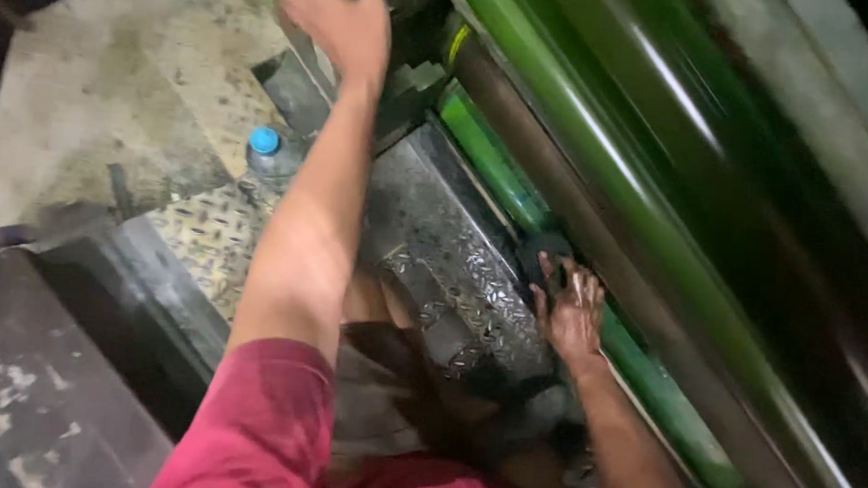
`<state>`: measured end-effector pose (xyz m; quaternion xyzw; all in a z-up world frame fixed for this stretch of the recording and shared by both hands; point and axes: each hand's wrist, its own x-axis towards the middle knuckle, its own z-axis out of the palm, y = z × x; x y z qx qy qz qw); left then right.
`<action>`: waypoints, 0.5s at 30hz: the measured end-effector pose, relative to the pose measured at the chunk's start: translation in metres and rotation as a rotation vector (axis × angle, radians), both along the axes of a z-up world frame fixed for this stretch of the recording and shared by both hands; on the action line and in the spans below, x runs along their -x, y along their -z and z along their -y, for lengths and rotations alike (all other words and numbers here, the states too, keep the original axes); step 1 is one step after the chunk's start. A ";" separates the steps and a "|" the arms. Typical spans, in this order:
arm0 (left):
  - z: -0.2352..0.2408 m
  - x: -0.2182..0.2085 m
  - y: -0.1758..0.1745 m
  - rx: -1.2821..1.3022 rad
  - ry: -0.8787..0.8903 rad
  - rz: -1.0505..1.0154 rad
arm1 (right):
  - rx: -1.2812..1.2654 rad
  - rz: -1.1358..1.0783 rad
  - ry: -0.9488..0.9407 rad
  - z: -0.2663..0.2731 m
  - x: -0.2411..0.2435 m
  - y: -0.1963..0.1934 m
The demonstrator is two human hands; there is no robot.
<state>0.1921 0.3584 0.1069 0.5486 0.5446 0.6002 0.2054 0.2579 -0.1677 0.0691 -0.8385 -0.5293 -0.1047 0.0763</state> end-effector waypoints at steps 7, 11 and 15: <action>0.003 -0.008 -0.024 -0.007 -0.216 0.071 | 0.692 0.307 0.253 0.122 -0.080 0.094; 0.009 -0.020 -0.012 -0.158 -0.172 0.221 | 0.374 0.613 0.044 -0.028 -0.070 0.085; -0.003 -0.020 0.009 0.008 -0.117 0.070 | 0.519 -0.073 0.164 -0.226 -0.043 0.046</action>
